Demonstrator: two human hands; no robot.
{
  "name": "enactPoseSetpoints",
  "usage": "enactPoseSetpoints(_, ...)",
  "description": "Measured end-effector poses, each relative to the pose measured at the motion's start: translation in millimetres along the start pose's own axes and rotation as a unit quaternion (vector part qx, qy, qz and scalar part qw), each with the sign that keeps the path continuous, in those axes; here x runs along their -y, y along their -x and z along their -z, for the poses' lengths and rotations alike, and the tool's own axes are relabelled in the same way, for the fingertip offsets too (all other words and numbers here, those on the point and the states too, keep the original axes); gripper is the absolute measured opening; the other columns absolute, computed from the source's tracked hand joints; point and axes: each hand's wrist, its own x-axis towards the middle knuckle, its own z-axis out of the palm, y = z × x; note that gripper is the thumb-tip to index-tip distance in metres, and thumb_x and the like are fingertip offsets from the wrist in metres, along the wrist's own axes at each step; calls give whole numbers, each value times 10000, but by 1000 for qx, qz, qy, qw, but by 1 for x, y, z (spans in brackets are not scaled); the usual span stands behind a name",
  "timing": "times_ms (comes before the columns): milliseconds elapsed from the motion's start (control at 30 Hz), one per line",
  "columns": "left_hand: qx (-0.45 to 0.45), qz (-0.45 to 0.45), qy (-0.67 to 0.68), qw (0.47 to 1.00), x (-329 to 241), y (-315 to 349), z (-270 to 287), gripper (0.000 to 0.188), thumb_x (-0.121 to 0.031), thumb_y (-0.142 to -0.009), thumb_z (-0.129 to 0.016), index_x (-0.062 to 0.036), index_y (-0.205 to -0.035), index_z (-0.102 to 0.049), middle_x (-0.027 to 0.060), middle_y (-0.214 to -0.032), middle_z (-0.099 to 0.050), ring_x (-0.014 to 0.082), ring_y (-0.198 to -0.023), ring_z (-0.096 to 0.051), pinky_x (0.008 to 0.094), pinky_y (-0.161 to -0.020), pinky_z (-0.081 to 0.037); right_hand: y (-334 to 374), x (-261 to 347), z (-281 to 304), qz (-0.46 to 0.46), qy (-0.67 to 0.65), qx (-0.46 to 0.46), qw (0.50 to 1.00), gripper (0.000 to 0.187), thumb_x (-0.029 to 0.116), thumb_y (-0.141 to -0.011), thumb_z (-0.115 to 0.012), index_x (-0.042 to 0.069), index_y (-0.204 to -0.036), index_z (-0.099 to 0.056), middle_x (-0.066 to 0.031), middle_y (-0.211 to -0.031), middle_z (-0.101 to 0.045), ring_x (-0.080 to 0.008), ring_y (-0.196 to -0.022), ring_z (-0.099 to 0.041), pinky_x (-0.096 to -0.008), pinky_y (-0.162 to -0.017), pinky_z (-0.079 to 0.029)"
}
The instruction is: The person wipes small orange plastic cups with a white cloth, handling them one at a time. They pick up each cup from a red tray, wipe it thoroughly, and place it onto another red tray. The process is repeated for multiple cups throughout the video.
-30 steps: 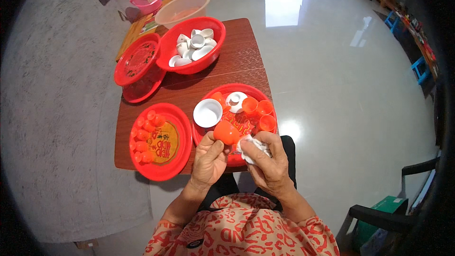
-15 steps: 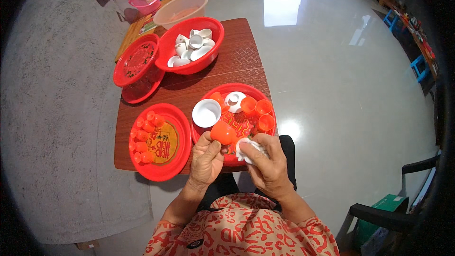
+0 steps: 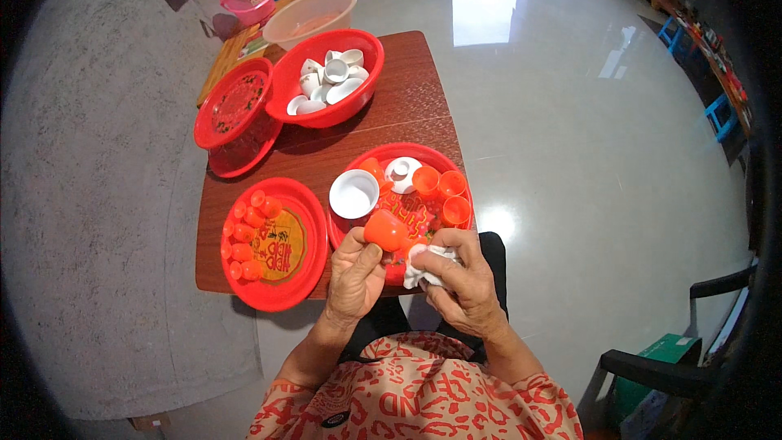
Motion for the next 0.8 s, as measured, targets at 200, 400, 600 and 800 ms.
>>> enactPoseSetpoints(200,10,-6,6,1000,-1,-2,-7,193,-32,-925,-549,-34,-1117,-568,88,-1124,-623,160,-997,-582,295,-870,-454,3,2,3,12,23,-56,998,443,-39,-636,-674,32,-1072,-646,-150,-1054,-520,-286,-914,-557,-356,-778,-481)
enactPoseSetpoints(400,26,-14,10,1000,1,-2,-2,195,-21,-924,-545,-24,-1118,-569,92,-1123,-625,165,-1028,-586,312,-913,-456,3,1,-4,28,94,-38,994,517,-27,-623,-705,58,-1128,-635,-157,-1064,-529,-304,-919,-545,-368,-766,-482)
enactPoseSetpoints(600,22,-36,-87,995,-2,-1,-5,192,-10,-923,-550,-16,-1113,-575,77,-1086,-617,144,-972,-576,293,-888,-448,1,9,19,-16,-32,39,999,349,-36,-644,-646,33,-986,-664,-157,-1039,-524,-285,-880,-584,-347,-777,-481)
enactPoseSetpoints(800,122,-121,-382,908,-14,-5,-5,170,-6,-886,-603,9,-1054,-585,66,-1029,-596,177,-971,-516,299,-856,-422,-14,17,35,37,88,47,994,352,24,-628,-674,62,-976,-649,-137,-1023,-528,-287,-883,-569,-361,-723,-489)
